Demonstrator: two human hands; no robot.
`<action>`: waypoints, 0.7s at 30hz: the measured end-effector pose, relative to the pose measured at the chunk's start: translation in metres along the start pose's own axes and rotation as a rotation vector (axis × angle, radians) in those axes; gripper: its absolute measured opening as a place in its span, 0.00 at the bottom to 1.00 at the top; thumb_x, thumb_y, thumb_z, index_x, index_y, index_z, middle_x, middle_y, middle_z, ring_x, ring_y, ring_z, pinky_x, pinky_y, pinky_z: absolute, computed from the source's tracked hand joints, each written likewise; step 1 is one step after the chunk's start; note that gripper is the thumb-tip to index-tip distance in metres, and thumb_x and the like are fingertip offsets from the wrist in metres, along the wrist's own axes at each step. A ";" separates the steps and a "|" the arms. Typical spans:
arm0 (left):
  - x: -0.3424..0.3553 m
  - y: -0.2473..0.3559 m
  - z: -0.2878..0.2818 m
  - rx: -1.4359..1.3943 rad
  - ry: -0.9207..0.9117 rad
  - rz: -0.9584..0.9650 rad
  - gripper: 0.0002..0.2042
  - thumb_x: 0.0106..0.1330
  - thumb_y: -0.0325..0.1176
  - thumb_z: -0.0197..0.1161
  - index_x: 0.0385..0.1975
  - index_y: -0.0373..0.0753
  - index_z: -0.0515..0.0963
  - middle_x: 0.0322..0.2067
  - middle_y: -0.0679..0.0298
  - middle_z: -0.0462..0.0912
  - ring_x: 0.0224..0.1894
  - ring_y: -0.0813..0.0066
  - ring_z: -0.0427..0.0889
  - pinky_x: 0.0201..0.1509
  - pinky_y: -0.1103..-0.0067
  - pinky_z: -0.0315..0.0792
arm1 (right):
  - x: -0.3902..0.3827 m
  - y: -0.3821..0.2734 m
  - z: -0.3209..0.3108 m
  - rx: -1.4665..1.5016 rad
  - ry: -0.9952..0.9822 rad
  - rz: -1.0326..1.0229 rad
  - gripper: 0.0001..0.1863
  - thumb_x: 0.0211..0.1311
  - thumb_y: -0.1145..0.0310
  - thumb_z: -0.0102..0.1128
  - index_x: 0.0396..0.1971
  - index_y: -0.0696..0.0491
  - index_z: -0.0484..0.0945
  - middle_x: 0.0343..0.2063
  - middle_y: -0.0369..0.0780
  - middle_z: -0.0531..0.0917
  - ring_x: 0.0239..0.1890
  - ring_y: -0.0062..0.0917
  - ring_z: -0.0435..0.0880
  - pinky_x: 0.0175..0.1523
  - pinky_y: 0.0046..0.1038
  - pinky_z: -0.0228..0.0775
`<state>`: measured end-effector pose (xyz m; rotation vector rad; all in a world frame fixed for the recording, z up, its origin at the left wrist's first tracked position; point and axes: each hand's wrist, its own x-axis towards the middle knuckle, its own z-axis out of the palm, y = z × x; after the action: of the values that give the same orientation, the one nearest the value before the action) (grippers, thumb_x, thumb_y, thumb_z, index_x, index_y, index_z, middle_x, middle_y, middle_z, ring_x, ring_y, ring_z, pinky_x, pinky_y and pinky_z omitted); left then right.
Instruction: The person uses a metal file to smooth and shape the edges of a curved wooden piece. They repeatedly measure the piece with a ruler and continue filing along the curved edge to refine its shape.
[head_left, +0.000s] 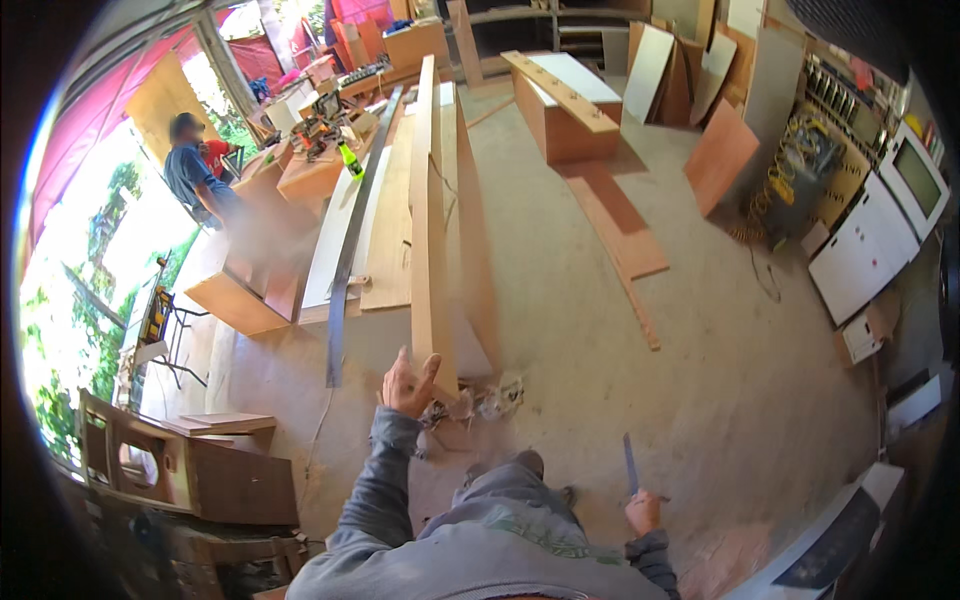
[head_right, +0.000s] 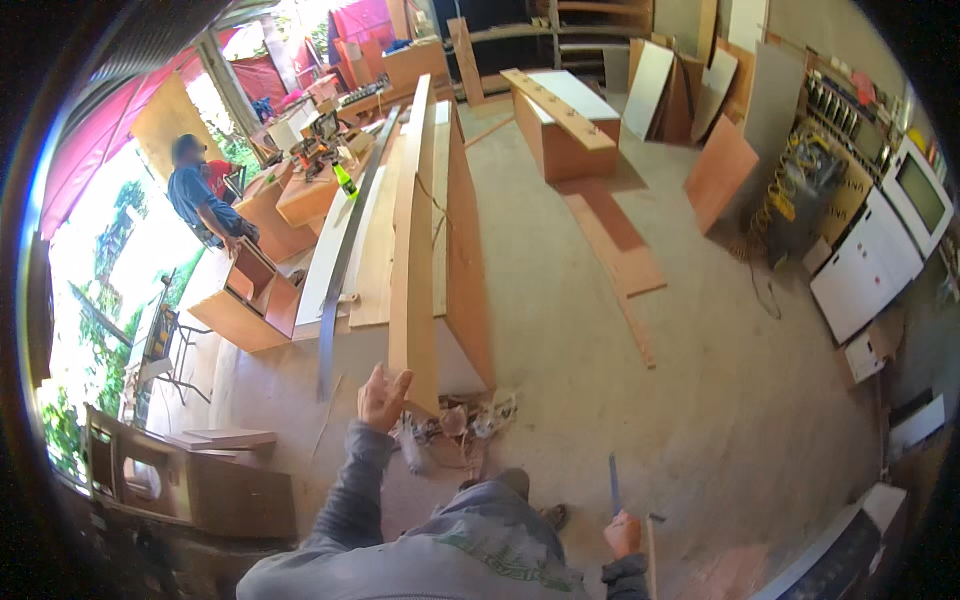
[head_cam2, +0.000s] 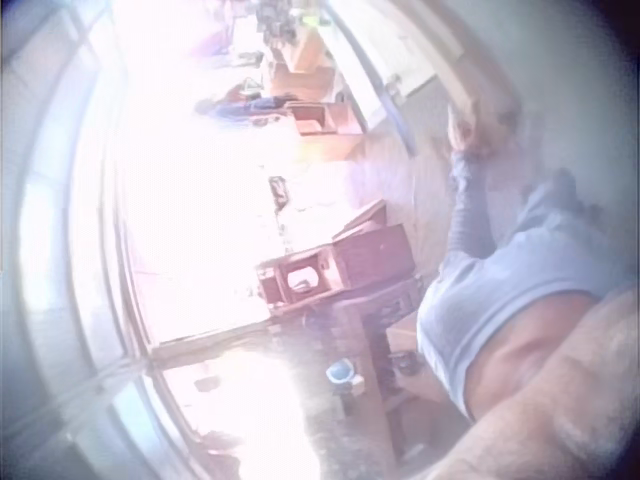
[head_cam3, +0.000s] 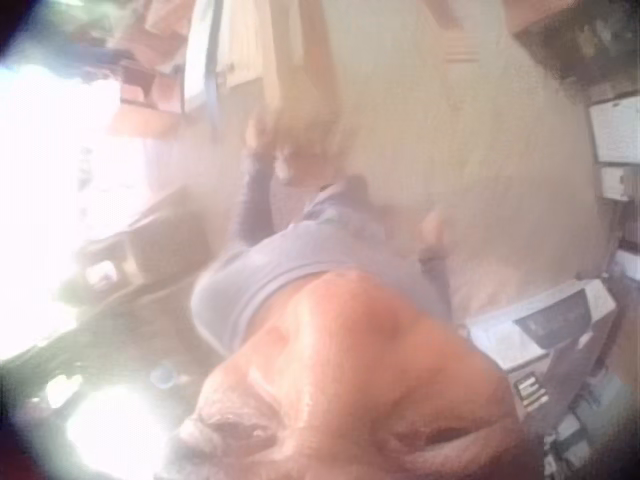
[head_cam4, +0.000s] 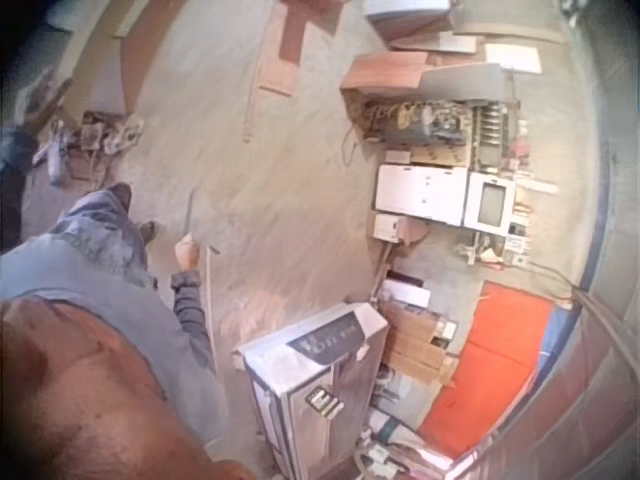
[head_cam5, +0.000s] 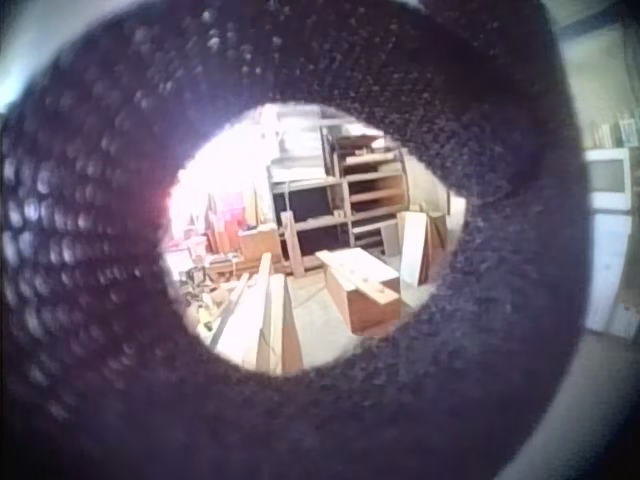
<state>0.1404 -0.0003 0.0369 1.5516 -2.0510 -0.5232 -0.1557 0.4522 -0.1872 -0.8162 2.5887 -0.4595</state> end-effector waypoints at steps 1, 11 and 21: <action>0.014 0.001 0.011 0.015 0.056 0.047 0.39 0.68 0.58 0.66 0.60 0.22 0.74 0.51 0.33 0.84 0.56 0.37 0.83 0.62 0.59 0.77 | 0.011 0.001 -0.001 0.109 -0.057 0.029 0.08 0.59 0.73 0.59 0.31 0.59 0.84 0.30 0.57 0.86 0.36 0.57 0.86 0.42 0.50 0.79; 0.134 -0.002 0.034 0.146 -0.103 -0.071 0.24 0.60 0.48 0.69 0.46 0.32 0.80 0.38 0.41 0.88 0.45 0.40 0.88 0.54 0.55 0.80 | 0.106 0.065 0.075 0.221 -0.084 -0.057 0.15 0.66 0.60 0.59 0.31 0.57 0.83 0.31 0.57 0.86 0.37 0.60 0.84 0.39 0.54 0.76; 0.149 0.025 0.027 0.276 -0.132 -0.207 0.26 0.64 0.52 0.66 0.41 0.28 0.78 0.34 0.36 0.86 0.42 0.35 0.87 0.50 0.52 0.80 | 0.307 0.047 0.059 0.038 -0.400 -0.036 0.11 0.53 0.67 0.62 0.24 0.60 0.84 0.27 0.56 0.85 0.34 0.55 0.86 0.40 0.52 0.77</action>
<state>0.0725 -0.1366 0.0548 1.9534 -2.1444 -0.4408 -0.3839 0.2934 -0.3381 -0.8454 2.1946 -0.3157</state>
